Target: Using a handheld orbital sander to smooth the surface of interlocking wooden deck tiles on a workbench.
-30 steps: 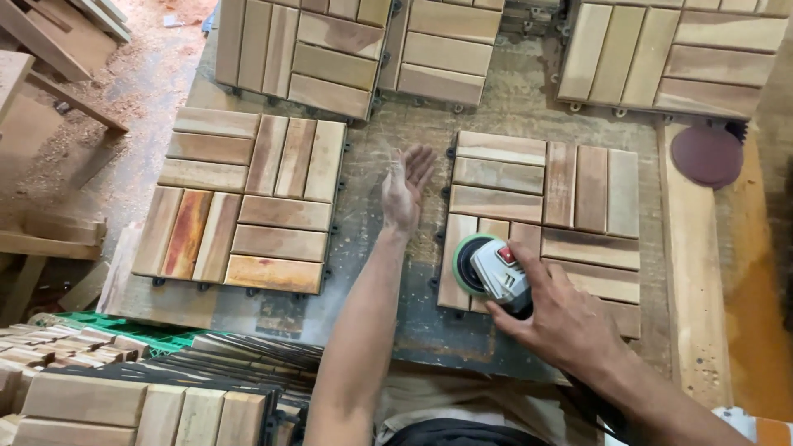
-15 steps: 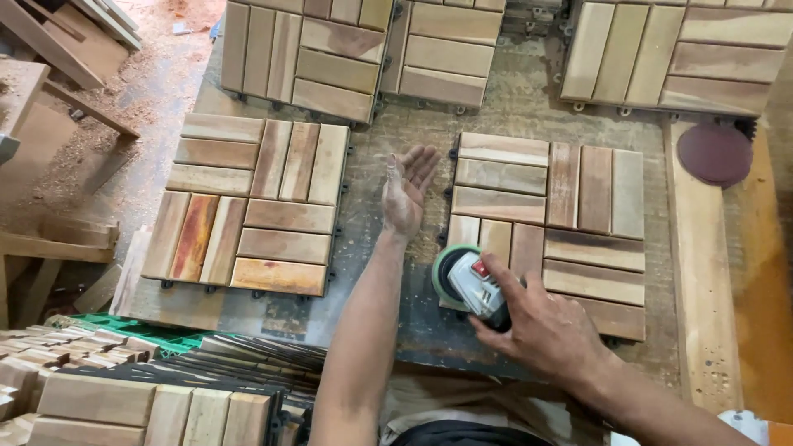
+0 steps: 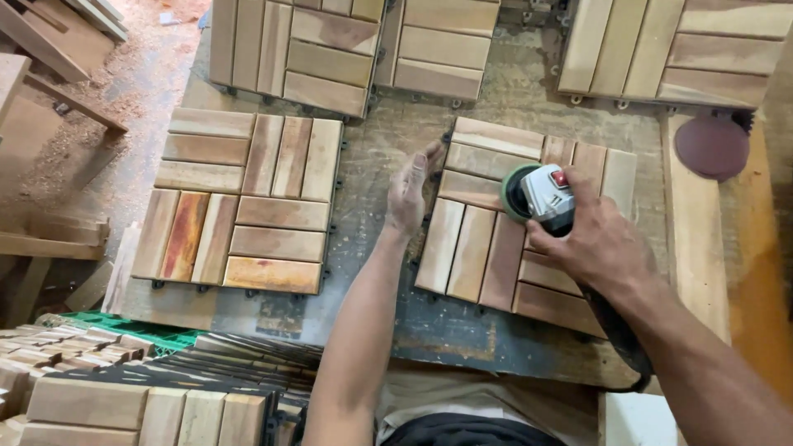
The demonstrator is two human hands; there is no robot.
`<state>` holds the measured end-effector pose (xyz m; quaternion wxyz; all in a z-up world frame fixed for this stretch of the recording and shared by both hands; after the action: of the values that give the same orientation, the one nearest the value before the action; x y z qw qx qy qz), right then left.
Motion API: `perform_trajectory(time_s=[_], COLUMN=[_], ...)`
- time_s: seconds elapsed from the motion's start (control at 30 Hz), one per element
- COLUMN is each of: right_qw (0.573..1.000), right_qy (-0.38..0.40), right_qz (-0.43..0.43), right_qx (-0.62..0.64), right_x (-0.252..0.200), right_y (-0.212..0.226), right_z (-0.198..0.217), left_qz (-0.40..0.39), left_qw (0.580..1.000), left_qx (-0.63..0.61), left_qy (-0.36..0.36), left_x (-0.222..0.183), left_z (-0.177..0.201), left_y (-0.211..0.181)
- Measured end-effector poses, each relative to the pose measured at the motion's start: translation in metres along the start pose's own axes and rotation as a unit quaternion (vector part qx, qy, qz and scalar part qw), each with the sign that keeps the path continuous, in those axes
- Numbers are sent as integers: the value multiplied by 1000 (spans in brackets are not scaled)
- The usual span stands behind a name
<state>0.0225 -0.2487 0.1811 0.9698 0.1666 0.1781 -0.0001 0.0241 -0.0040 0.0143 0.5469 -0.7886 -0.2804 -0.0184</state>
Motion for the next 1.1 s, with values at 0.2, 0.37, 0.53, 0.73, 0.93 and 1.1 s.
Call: perform_trajectory(time_s=[0.2, 0.37, 0.53, 0.73, 0.93, 1.1], right_qw=[990, 982, 988, 987, 978, 976], right_qy=[78, 96, 79, 79, 117, 138], right_qz=[-52, -71, -63, -42, -31, -62], right_qx=[-102, -149, -113, -134, -170, -157], right_x=[-27, -49, -68, -89, -110, -111], right_y=[-15, -44, -65, -68, -42, -50], right_z=[-6, -8, -8, -31, -53, -40], left_qz=[-17, -14, 23, 40, 70, 102], left_qw=[967, 947, 922, 915, 958, 976], left_qx=[228, 294, 365, 386, 263, 166], left_qy=[115, 131, 123, 109, 90, 99], left_x=[3, -4, -8, -20, -18, -16], left_z=[-19, -31, -37, -43, -32, -27], left_y=[-31, -26, -31, -43, -41, -49])
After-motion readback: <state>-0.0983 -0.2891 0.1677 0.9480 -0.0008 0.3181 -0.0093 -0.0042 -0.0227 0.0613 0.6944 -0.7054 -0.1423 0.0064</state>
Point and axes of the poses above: each hand's wrist, its own x-axis towards the middle knuckle, its own z-axis out of the back of the hand, y = z × x, the point moved 3 cm from there along x, towards the middle knuckle, and after that the axes turned 12 degrees about -z, right-handed, at the moved point
